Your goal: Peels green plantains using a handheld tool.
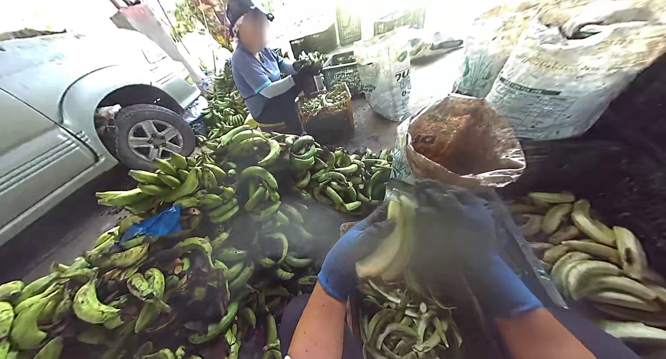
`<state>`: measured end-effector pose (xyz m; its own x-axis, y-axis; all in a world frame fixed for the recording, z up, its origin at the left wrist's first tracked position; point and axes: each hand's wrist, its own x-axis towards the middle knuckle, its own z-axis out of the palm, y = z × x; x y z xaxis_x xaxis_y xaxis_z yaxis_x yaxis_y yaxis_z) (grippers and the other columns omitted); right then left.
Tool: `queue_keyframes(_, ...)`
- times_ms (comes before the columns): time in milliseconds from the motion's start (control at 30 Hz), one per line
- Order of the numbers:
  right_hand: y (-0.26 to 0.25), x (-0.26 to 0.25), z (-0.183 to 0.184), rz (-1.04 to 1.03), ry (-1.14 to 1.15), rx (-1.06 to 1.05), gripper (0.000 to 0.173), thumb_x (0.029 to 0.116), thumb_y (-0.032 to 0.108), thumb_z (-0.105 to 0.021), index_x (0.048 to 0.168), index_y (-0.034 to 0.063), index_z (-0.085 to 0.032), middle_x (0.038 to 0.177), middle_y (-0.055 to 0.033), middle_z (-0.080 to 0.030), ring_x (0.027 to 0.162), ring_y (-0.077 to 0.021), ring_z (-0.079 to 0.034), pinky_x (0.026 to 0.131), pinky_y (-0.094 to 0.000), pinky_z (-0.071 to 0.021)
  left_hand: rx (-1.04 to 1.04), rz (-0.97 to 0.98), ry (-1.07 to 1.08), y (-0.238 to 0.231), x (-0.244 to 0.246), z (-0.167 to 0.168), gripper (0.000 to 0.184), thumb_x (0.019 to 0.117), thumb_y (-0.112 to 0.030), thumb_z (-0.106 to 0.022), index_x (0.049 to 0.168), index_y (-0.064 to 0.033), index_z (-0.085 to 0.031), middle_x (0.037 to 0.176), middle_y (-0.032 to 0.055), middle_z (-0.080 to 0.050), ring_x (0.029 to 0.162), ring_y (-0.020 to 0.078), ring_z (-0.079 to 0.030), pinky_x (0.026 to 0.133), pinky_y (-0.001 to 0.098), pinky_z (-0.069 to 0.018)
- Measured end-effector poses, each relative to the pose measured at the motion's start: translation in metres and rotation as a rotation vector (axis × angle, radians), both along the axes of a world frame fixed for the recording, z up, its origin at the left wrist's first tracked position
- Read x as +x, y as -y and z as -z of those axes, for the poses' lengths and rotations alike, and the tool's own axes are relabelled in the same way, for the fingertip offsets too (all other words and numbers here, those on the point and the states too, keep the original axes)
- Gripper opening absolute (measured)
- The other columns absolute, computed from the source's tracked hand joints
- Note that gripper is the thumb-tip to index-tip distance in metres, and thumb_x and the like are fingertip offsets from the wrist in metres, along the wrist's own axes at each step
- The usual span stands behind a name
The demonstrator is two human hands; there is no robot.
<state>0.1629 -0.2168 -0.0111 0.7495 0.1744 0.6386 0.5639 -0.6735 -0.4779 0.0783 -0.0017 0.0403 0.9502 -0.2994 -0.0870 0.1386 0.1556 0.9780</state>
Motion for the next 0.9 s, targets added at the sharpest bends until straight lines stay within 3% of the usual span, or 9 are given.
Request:
queue_keyframes(167,0.028,0.008,-0.005,0.128,-0.06,0.14,0.053,0.101,0.053,-0.051,0.129,0.0124,-0.07,0.128,-0.0233,-0.065,0.118,-0.0432,-0.061,0.099,-0.065,-0.0466,0.11,0.076,0.053,0.016,-0.009,0.004,0.061,0.1017,-0.023,-0.051,0.159,-0.0119,-0.032,0.139,0.0088,-0.059,0.111,0.0114,-0.064,0.096,0.0333,-0.054)
queue_keyframes(233,0.028,-0.002,-0.005,0.103,-0.074,0.099,0.057,0.0999,0.058,-0.048,0.133,0.0154,-0.069,0.132,-0.0218,-0.063,0.122,-0.042,-0.059,0.101,-0.0652,-0.045,-0.103,-0.09,0.074,0.022,0.003,0.012,0.053,0.1067,-0.021,-0.044,0.158,-0.0119,-0.03,0.125,0.0098,-0.064,0.098,0.0139,-0.068,0.085,0.0334,-0.0588)
queue_keyframes(333,-0.001,-0.047,0.013,-0.033,0.046,0.036,0.052,0.0978,0.056,-0.054,0.129,0.0184,-0.071,0.123,-0.0217,-0.068,0.113,-0.0416,-0.064,0.095,-0.0668,-0.0462,-0.437,-0.444,0.173,0.02,0.026,0.031,0.032,0.1094,-0.028,-0.038,0.124,-0.0066,-0.057,0.096,0.0076,-0.068,0.085,0.0153,-0.068,0.077,0.0348,-0.0595)
queue_keyframes(433,-0.02,-0.065,0.017,-0.123,0.242,0.058,0.044,0.0952,0.056,-0.061,0.131,0.0313,-0.067,0.114,-0.0093,-0.072,0.107,-0.0272,-0.067,0.095,-0.0539,-0.0474,-0.495,-0.814,0.281,0.026,0.027,0.017,0.04,0.1106,-0.041,-0.034,0.121,-0.012,-0.059,0.1,0.0059,-0.07,0.09,0.0153,-0.07,0.079,0.0359,-0.0614)
queue_keyframes(500,-0.017,-0.054,0.008,-0.187,0.193,0.066,0.043,0.0966,0.055,-0.06,0.131,0.0302,-0.068,0.119,-0.0088,-0.07,0.112,-0.0266,-0.064,0.1,-0.0553,-0.0417,-0.513,-0.736,0.265,0.029,0.021,0.022,0.042,0.1095,-0.045,-0.034,0.125,-0.0143,-0.058,0.106,0.0052,-0.069,0.095,0.0148,-0.069,0.083,0.036,-0.0598)
queue_keyframes(600,-0.004,-0.016,-0.008,-0.228,-0.022,0.099,0.051,0.0983,0.055,-0.056,0.123,0.0144,-0.073,0.123,-0.018,-0.067,0.113,-0.0374,-0.063,0.094,-0.0682,-0.0428,-0.119,-0.293,0.14,0.017,0.006,0.021,0.034,0.106,-0.028,-0.045,0.136,-0.014,-0.053,0.106,0.0046,-0.068,0.091,0.0112,-0.067,0.081,0.0315,-0.0582)
queue_keyframes(700,0.012,0.009,-0.013,-0.143,-0.267,0.077,0.061,0.0998,0.064,-0.044,0.131,0.0181,-0.069,0.131,-0.0156,-0.064,0.118,-0.0371,-0.061,0.095,-0.0698,-0.0415,0.075,0.092,0.015,0.008,-0.001,0.016,0.053,0.0985,-0.024,-0.055,0.15,-0.0146,-0.047,0.12,0.0095,-0.067,0.099,0.015,-0.067,0.087,0.0351,-0.0574)
queue_keyframes(800,0.006,-0.013,-0.008,-0.056,-0.161,0.041,0.065,0.1006,0.064,-0.04,0.127,0.0115,-0.068,0.128,-0.0214,-0.064,0.115,-0.0414,-0.062,0.094,-0.069,-0.0431,-0.134,-0.104,0.017,0.005,-0.003,0.022,0.042,0.1066,-0.035,-0.047,0.147,-0.0224,-0.048,0.113,0.0081,-0.067,0.09,0.0154,-0.068,0.077,0.0349,-0.06)
queue_keyframes(900,-0.012,-0.049,0.013,-0.151,0.24,0.033,0.049,0.0979,0.052,-0.06,0.137,0.0223,-0.064,0.127,-0.0134,-0.065,0.118,-0.0295,-0.061,0.103,-0.055,-0.0411,-0.447,-0.342,0.121,0.011,-0.004,0.015,0.047,0.1078,-0.055,-0.032,0.133,-0.0241,-0.058,0.112,-0.0019,-0.068,0.093,0.0061,-0.067,0.077,0.0242,-0.0583)
